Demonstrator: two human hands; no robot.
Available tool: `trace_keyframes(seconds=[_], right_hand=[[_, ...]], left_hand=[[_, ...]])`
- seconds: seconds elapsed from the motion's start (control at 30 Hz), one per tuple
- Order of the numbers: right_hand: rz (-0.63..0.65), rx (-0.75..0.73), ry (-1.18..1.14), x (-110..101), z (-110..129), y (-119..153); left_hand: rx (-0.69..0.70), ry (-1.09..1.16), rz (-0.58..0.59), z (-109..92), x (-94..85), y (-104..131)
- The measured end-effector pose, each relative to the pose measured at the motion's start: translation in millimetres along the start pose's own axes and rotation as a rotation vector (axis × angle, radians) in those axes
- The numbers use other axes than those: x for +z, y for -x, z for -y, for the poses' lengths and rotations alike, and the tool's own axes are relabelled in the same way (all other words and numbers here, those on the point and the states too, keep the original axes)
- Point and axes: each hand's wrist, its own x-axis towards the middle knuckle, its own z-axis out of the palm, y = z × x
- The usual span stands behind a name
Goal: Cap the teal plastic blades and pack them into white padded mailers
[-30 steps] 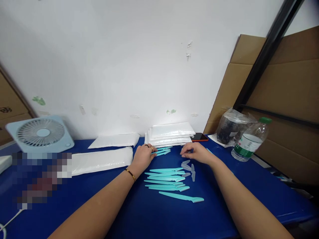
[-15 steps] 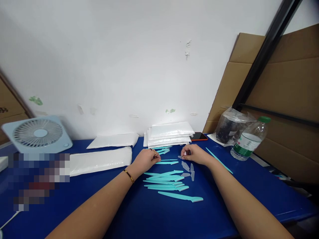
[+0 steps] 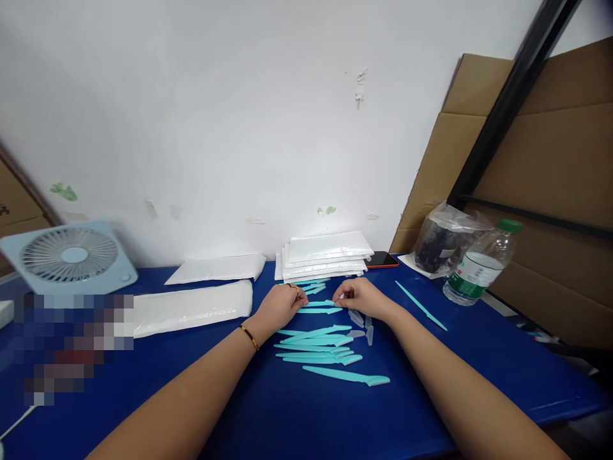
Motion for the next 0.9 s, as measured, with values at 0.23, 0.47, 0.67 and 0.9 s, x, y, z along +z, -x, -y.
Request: trace_keyframes(seconds=[0.23, 0.47, 0.67, 0.9], right_hand=[[-0.086, -0.016, 0.176, -24, 15, 13], [0.201, 0.070, 0.246, -30, 18, 26], [0.135, 0.101, 0.233, -25, 10, 20], [0.073, 0.093, 0.232, -21, 6, 18]], left_hand=[[-0.037, -0.075, -0.130, -7, -7.2, 5], [0.071, 0.056, 0.031, -3, -8.5, 4], [0.054, 0.057, 0.046, -1, -7.7, 3], [0.062, 0.043, 0.033, -3, -8.2, 4]])
